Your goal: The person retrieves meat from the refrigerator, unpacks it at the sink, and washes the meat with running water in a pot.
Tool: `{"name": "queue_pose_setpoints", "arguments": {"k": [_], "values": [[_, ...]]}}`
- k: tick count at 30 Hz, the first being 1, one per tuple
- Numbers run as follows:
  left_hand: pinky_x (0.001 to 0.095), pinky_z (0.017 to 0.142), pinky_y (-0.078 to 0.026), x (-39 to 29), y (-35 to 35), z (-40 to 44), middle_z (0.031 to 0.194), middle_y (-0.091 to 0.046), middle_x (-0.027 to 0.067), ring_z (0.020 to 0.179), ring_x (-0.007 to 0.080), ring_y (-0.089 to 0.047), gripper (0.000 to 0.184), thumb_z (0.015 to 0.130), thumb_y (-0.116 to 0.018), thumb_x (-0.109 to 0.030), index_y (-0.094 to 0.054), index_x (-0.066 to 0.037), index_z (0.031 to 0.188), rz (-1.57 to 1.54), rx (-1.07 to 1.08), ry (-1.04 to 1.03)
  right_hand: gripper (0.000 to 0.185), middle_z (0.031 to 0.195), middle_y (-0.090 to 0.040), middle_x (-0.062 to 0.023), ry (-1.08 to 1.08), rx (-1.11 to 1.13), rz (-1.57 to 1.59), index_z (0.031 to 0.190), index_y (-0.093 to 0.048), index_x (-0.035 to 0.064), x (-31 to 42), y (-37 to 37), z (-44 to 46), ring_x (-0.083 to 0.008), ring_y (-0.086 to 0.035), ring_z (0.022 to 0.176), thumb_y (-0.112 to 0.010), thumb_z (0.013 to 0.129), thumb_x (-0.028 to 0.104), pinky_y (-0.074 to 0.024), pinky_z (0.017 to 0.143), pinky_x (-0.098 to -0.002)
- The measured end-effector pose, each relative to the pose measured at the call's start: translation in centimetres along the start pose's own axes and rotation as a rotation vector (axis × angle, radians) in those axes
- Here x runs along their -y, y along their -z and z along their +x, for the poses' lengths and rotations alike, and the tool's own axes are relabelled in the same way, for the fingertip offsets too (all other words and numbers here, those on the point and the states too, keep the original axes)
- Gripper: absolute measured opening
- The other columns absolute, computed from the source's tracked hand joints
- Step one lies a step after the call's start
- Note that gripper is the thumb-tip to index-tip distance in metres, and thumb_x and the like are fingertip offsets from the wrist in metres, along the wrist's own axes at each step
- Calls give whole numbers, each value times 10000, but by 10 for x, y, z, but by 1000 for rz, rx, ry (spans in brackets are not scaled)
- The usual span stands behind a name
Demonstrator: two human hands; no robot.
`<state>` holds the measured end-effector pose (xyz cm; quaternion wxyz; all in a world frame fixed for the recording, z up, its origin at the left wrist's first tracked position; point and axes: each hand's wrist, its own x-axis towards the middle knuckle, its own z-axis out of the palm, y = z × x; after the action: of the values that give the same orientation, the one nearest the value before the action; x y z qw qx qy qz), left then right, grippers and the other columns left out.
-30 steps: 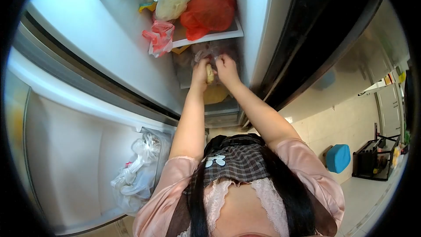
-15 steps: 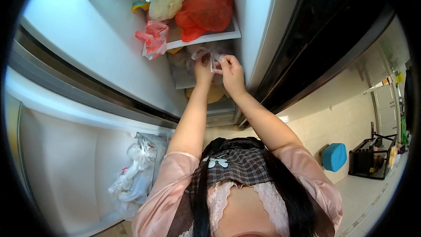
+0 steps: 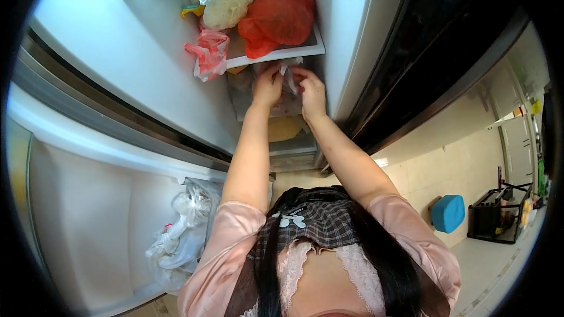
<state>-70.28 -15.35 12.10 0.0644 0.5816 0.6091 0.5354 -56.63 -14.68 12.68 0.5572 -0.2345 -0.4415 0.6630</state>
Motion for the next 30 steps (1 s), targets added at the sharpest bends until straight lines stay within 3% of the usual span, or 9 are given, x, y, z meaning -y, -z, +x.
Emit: {"name": "queue_pose_setpoints", "arguments": {"k": [1, 6, 8, 11, 17, 23, 25, 27, 30], "values": [[348, 760, -437, 0, 2, 2, 1012, -573, 169, 925, 296, -558, 312, 751, -560, -156, -572, -4, 1023, 39, 89, 21, 296, 1077, -551, -82, -34, -29, -15, 1044, -567, 5, 0, -2, 1, -151, -506, 931, -406, 826, 124, -427, 638, -249], [360, 783, -433, -19, 7, 11, 1004, -573, 169, 947, 305, -553, 340, 718, -597, -177, -574, -26, 1021, 104, 118, 145, 254, 985, -591, -44, -105, -84, -137, 1009, -591, 17, 0, -6, 6, -145, -544, 832, -483, 779, 15, -428, 647, -240], [355, 787, -432, -13, 7, 11, 1001, -573, 173, 948, 303, -552, 357, 710, -607, -180, -570, -31, 1032, 55, 156, 232, 249, 903, -615, -57, 147, -88, -364, 992, -594, 7, -18, 4, 14, -153, -560, 757, -536, 750, 14, -438, 661, -250], [348, 780, -434, 6, -1, 6, 986, -576, 171, 927, 299, -559, 339, 716, -613, -185, -564, -40, 1019, -51, 98, 105, 249, 855, -620, -98, 295, -141, -643, 987, -590, 3, -16, 1, 14, -159, -562, 731, -549, 743, 23, -444, 664, -272], [329, 769, -438, 1, -2, 5, 967, -586, 143, 916, 273, -569, 241, 737, -611, -137, -567, -68, 964, -134, 145, 13, 201, 821, -611, -141, 232, -141, -658, 953, -587, -4, -16, -2, 21, -191, -573, 706, -538, 761, 33, -444, 656, -295], [334, 804, -424, -7, 6, 4, 983, -586, 130, 933, 268, -556, 258, 758, -619, -175, -561, -65, 984, 15, 179, 145, 164, 797, -602, -151, 265, -171, -686, 941, -570, -5, -28, 2, 23, -223, -571, 718, -525, 801, 67, -436, 668, -307], [327, 768, -444, -1, 6, 3, 969, -595, 119, 914, 257, -571, 232, 736, -598, -92, -567, -74, 966, -18, 114, 63, 165, 794, -600, -151, 237, -172, -713, 945, -566, -6, -29, 2, 24, -230, -570, 725, -520, 810, 79, -434, 675, -309], [330, 763, -447, -6, 11, -1, 969, -597, 117, 903, 253, -575, 243, 736, -588, -85, -571, -80, 978, 65, 141, 42, 150, 791, -583, -201, 178, -182, -692, 909, -565, -3, -30, 1, 23, -340, -576, 736, -510, 802, 86, -441, 661, -390], [330, 749, -454, -14, 18, 4, 964, -602, 119, 884, 237, -582, 269, 735, -567, -79, -576, -90, 1004, 120, 248, 71, 161, 818, -586, -205, 166, -148, -663, 925, -562, -3, -28, 3, 24, -336, -579, 767, -511, 801, 88, -441, 678, -388]]}}
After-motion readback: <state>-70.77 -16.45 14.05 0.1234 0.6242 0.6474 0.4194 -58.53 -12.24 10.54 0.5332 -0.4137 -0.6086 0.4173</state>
